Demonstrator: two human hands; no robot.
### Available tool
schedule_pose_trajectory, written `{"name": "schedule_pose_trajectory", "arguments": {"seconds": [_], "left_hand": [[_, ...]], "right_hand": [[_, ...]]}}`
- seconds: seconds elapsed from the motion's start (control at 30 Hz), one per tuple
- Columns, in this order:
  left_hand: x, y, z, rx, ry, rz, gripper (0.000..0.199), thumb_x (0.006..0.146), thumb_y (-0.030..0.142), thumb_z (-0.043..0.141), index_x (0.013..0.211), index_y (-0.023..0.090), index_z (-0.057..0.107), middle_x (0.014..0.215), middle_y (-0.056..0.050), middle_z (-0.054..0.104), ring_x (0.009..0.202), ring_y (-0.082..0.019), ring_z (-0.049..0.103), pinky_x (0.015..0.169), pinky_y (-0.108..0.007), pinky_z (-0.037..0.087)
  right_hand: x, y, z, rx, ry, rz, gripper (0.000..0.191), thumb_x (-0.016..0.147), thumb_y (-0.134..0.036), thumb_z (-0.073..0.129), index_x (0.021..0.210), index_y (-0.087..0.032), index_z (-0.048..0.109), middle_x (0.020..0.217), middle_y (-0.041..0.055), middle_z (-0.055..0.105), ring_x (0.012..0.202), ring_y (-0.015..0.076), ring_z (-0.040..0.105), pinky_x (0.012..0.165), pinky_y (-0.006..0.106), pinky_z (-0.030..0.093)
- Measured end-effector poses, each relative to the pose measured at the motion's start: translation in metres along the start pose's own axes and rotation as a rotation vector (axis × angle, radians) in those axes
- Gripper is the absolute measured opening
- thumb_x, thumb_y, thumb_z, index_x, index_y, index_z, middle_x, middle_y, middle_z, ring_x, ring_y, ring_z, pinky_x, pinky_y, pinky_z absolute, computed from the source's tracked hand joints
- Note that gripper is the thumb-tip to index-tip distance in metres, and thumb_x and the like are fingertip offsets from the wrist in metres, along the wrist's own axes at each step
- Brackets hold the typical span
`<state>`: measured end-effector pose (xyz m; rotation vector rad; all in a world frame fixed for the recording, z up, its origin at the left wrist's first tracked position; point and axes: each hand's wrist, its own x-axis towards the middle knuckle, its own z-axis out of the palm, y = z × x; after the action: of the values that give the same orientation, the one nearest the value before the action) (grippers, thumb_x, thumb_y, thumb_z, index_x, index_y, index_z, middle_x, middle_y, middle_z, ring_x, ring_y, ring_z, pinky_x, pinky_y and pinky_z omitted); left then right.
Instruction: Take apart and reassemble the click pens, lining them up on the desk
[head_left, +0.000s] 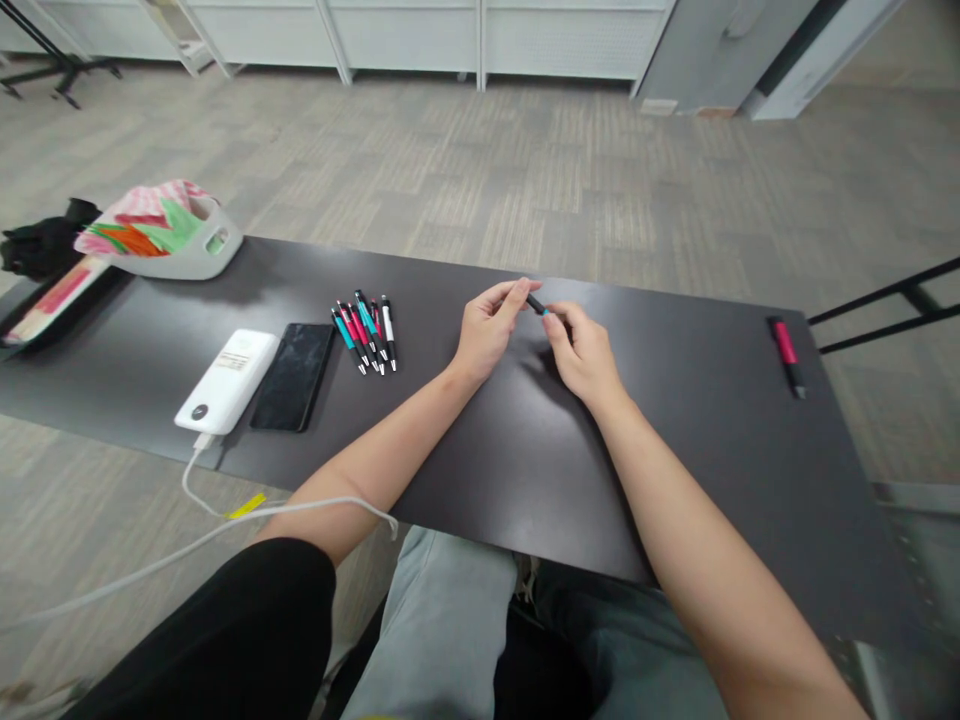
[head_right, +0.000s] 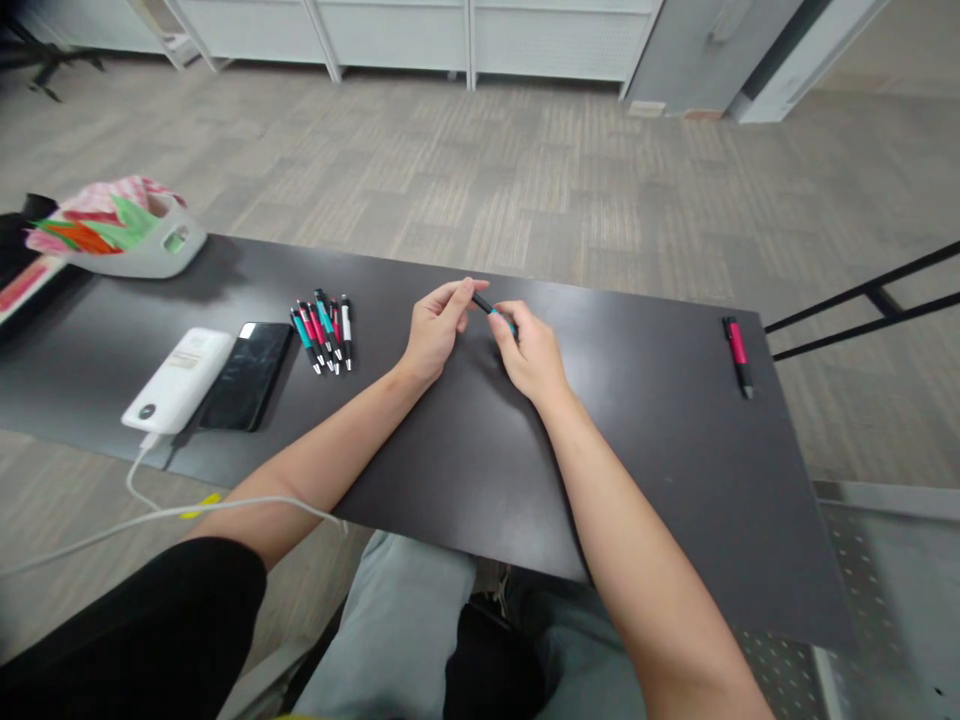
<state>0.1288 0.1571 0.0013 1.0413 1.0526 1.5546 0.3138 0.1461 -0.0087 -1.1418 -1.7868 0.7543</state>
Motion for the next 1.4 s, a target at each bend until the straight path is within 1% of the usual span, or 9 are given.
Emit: {"name": "schedule_pose_trajectory", "arguments": {"seconds": [0.2,0.37,0.53,0.7,0.9,1.0,1.07,1.23,1.4], "left_hand": [[0.002,-0.007,-0.004,0.033,0.042,0.022,0.035,0.114,0.06,0.105,0.101,0.027,0.102,0.074,0.002,0.067,0.062,-0.014,0.05,0.066,-0.03,0.051],[0.013,-0.012,-0.021,0.171,0.102,0.134,0.021,0.119,0.047,0.098,0.114,0.027,0.101,0.099,-0.005,0.082,0.082,-0.02,0.069,0.083,-0.033,0.058],[0.017,-0.01,-0.037,0.441,-0.022,0.123,0.009,0.107,0.024,0.1,0.112,0.026,0.092,0.108,-0.006,0.088,0.084,-0.022,0.07,0.09,-0.038,0.055],[0.008,-0.008,-0.038,0.94,-0.141,0.179,0.01,0.104,0.021,0.096,0.104,0.03,0.091,0.124,-0.01,0.092,0.122,-0.039,0.076,0.125,-0.06,0.043],[0.003,-0.006,-0.038,1.06,-0.114,0.142,0.017,0.098,0.023,0.1,0.11,0.031,0.092,0.143,-0.014,0.085,0.143,-0.048,0.067,0.126,-0.065,0.04],[0.004,-0.002,-0.038,0.955,-0.116,0.161,0.035,0.096,0.027,0.105,0.13,0.032,0.094,0.152,-0.014,0.084,0.143,-0.046,0.07,0.13,-0.063,0.043],[0.007,-0.001,-0.037,0.702,-0.148,0.179,0.036,0.105,0.04,0.103,0.14,0.032,0.095,0.156,-0.013,0.087,0.138,-0.04,0.077,0.129,-0.057,0.05],[0.012,0.001,-0.03,0.048,-0.316,0.067,0.059,0.111,0.08,0.1,0.138,0.028,0.1,0.13,-0.014,0.097,0.118,-0.029,0.088,0.103,-0.039,0.068],[0.004,0.006,-0.018,-0.109,-0.317,-0.128,0.043,0.114,0.068,0.103,0.122,0.026,0.1,0.111,-0.011,0.097,0.091,-0.021,0.086,0.082,-0.031,0.068]], "right_hand": [[0.001,0.002,0.003,0.01,0.044,0.004,0.039,0.11,-0.074,0.083,0.114,-0.037,0.07,0.101,0.0072,0.079,0.089,0.0347,0.071,0.094,0.056,0.066],[0.0,0.004,0.001,0.013,0.089,0.041,0.036,0.11,-0.071,0.082,0.114,-0.037,0.069,0.092,0.003,0.069,0.084,0.032,0.065,0.092,0.053,0.064],[0.003,0.012,0.002,0.073,0.21,0.118,0.052,0.114,-0.087,0.073,0.119,-0.034,0.072,0.09,-0.0005,0.064,0.088,0.0283,0.064,0.093,0.047,0.062],[0.008,0.024,0.006,0.162,0.282,0.127,0.067,0.113,-0.099,0.068,0.124,-0.033,0.072,0.088,-0.001,0.059,0.085,0.0287,0.064,0.088,0.047,0.061],[0.008,0.019,0.007,0.174,0.263,0.147,0.069,0.11,-0.102,0.069,0.119,-0.034,0.071,0.088,-0.0016,0.06,0.086,0.0277,0.063,0.089,0.046,0.06],[0.008,0.008,0.005,0.214,0.205,0.172,0.073,0.104,-0.106,0.072,0.115,-0.034,0.071,0.089,-0.0006,0.061,0.088,0.0274,0.063,0.088,0.045,0.059],[0.007,-0.001,0.003,0.302,0.114,0.214,0.076,0.099,-0.109,0.077,0.109,-0.034,0.07,0.086,-0.0013,0.057,0.082,0.0257,0.058,0.077,0.042,0.054],[-0.001,-0.031,0.002,0.654,-0.215,0.392,0.07,0.094,-0.1,0.094,0.099,-0.034,0.071,0.078,-0.006,0.04,0.063,0.0179,0.028,0.059,0.036,0.023],[-0.007,-0.053,0.004,0.804,-0.304,0.46,0.067,0.094,-0.096,0.096,0.093,-0.035,0.07,0.076,-0.0071,0.035,0.062,0.016,0.015,0.06,0.036,0.014]]}}
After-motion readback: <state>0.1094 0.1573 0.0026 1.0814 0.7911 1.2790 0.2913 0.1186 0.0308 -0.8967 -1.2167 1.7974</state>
